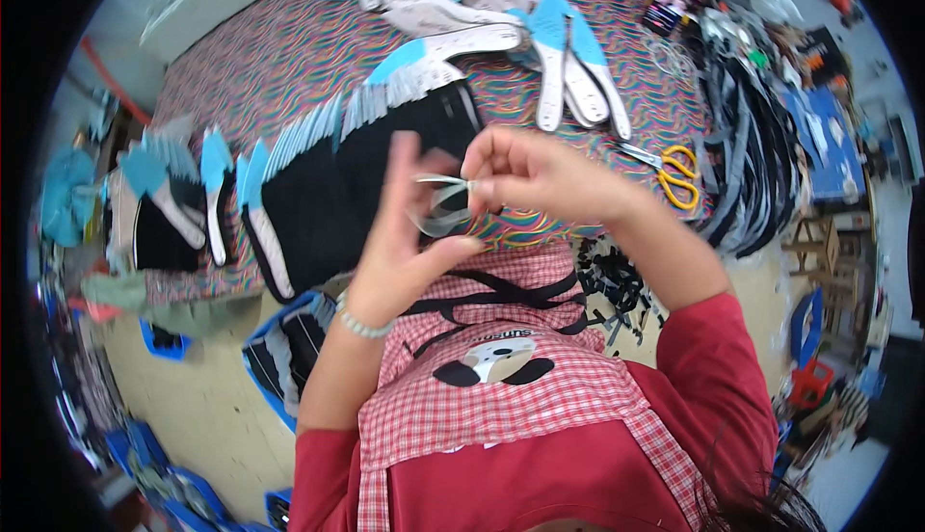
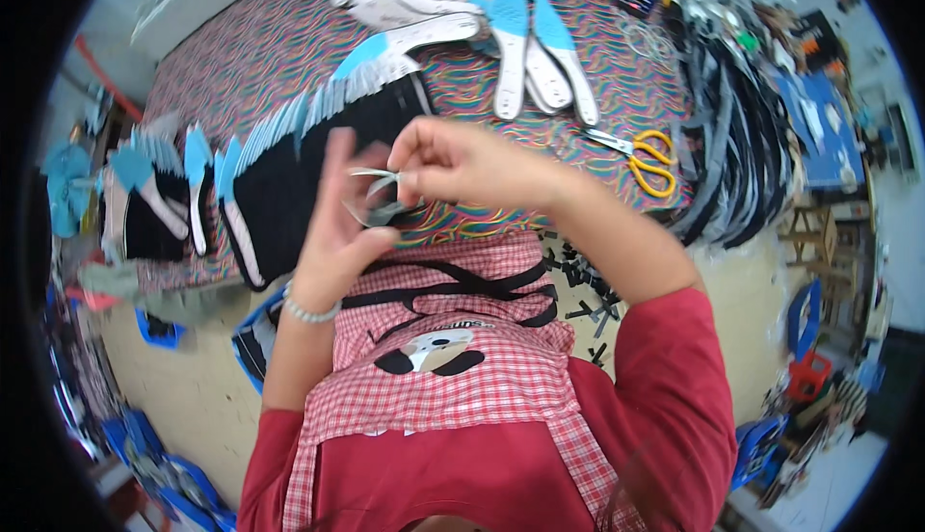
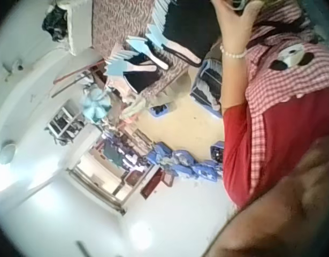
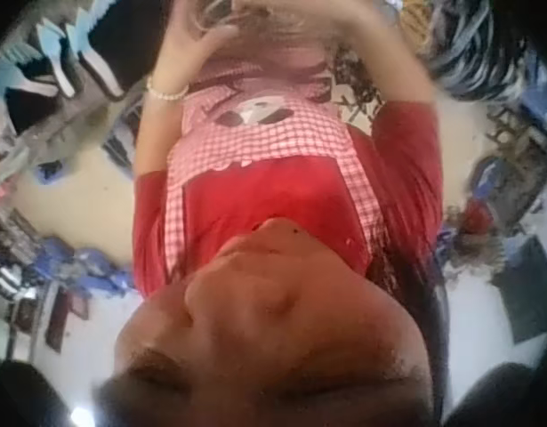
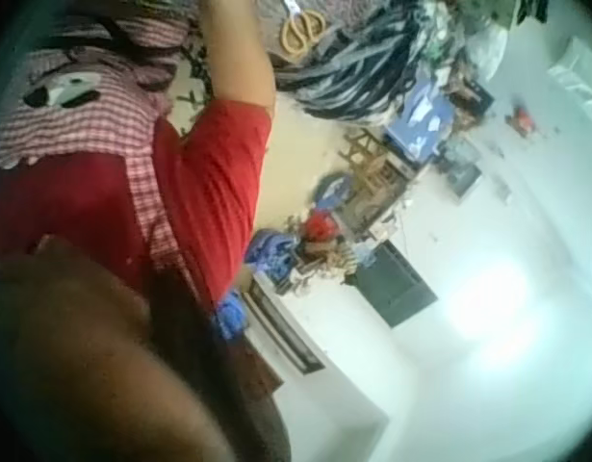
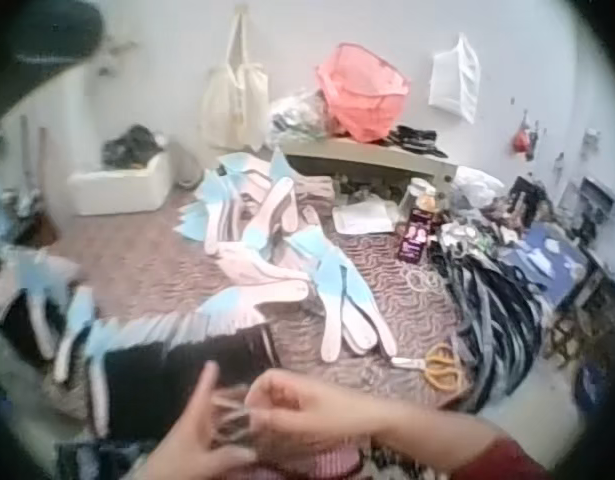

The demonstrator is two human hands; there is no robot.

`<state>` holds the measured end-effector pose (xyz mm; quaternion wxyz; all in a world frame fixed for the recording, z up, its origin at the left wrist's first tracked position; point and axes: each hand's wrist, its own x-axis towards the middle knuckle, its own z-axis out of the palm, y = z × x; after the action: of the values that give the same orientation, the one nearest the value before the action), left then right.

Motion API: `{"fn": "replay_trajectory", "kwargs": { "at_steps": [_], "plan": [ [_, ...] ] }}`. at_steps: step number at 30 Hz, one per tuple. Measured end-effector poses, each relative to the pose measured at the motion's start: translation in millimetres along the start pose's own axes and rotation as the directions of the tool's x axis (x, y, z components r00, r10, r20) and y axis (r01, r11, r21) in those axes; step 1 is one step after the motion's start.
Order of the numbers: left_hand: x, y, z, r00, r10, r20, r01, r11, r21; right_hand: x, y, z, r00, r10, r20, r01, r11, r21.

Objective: The person assembles slipper components by hand, attaching black elastic straps to light blue and white slipper soles. They repeatedly pick up a sole, thread the strap through the holes, and trim excess strap material with yellow-handled scissors. The finished slipper pairs are stacked on the table and eventually bundled with a white rubber band.

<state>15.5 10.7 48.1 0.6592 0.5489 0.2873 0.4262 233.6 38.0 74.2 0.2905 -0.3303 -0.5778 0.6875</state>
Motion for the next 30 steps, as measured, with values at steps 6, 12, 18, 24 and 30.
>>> {"fn": "replay_trajectory", "kwargs": {
  "at_steps": [6,12,18,24,30],
  "plan": [
    [-51.0,-19.6,-17.3,0.963,-0.177,-0.203,0.176,0.984,-0.023,-7.3,46.9,84.9,0.963,-0.155,-0.22,0.195,0.965,0.176],
    [-88.5,-22.3,-63.6,0.861,0.157,-0.484,0.127,0.855,0.503,-2.7,44.2,131.0,0.896,-0.39,-0.211,0.425,0.891,0.161],
    [-119.1,-2.4,-123.6,0.487,0.674,-0.556,0.31,0.462,0.831,-10.1,52.3,134.7,0.878,-0.447,0.169,0.468,0.731,-0.496],
    [-162.0,-39.9,-116.1,0.524,0.573,-0.63,0.58,0.302,0.757,-27.9,100.9,30.9,0.438,-0.507,-0.743,-0.256,0.722,-0.643],
    [-152.2,-77.4,-150.3,0.608,0.262,-0.75,0.627,0.42,0.656,13.7,129.8,48.6,0.66,-0.267,-0.702,-0.158,0.865,-0.476]
  ]
}}
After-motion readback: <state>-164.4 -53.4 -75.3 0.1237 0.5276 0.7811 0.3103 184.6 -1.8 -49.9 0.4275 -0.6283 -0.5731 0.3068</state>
